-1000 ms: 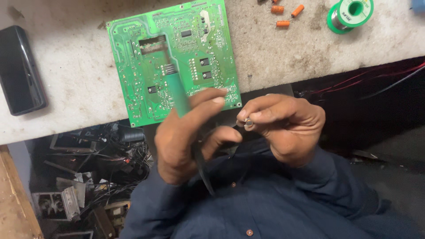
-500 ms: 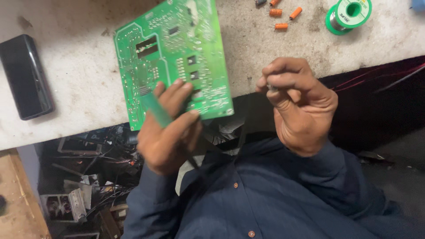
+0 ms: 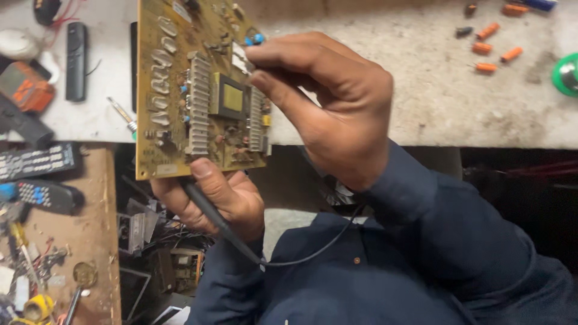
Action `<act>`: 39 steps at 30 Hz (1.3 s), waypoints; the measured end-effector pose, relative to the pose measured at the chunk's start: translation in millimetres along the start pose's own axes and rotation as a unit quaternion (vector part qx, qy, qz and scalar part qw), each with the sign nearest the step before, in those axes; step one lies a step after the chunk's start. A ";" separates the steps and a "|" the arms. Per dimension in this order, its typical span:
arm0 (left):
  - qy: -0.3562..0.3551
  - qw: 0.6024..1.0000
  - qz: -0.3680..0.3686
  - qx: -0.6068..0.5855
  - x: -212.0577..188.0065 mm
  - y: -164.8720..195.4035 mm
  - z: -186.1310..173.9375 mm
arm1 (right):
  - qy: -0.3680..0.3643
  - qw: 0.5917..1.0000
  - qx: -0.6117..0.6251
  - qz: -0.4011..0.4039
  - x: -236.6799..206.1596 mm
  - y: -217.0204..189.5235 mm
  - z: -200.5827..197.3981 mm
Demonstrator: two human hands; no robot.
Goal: The person uses a soldering iron and solder wire to attach small electronic components to a green circuit board. They repeatedly heat solder pads, apply solder, and insert components, flipping the board to check both sides.
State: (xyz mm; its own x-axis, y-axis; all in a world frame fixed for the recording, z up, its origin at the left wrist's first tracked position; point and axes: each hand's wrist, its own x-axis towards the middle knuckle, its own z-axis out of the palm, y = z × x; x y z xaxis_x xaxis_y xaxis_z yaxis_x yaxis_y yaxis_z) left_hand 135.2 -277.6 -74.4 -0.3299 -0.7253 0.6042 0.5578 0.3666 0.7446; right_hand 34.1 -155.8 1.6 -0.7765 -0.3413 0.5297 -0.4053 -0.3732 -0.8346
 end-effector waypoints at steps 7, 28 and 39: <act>-0.014 1.000 -0.019 0.002 17.4 -9.9 -18.4 | -0.041 0.998 0.015 -0.035 33.2 33.7 46.6; -0.004 1.000 0.006 -0.024 26.2 -39.2 -38.5 | -0.094 0.995 -0.001 -0.017 64.2 44.0 53.7; -0.022 1.000 0.001 -0.017 28.6 -40.0 -48.5 | -0.152 0.988 0.001 -0.032 76.2 46.4 52.3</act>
State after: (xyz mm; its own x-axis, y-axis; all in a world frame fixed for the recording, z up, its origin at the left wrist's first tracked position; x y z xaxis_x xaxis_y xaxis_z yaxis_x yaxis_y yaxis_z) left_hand 140.5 -341.3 -100.7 -0.3608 -0.6980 0.6186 0.5841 0.3479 0.7333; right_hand -18.6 -244.3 11.2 -0.5687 -0.5605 0.6020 -0.4474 -0.4034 -0.7982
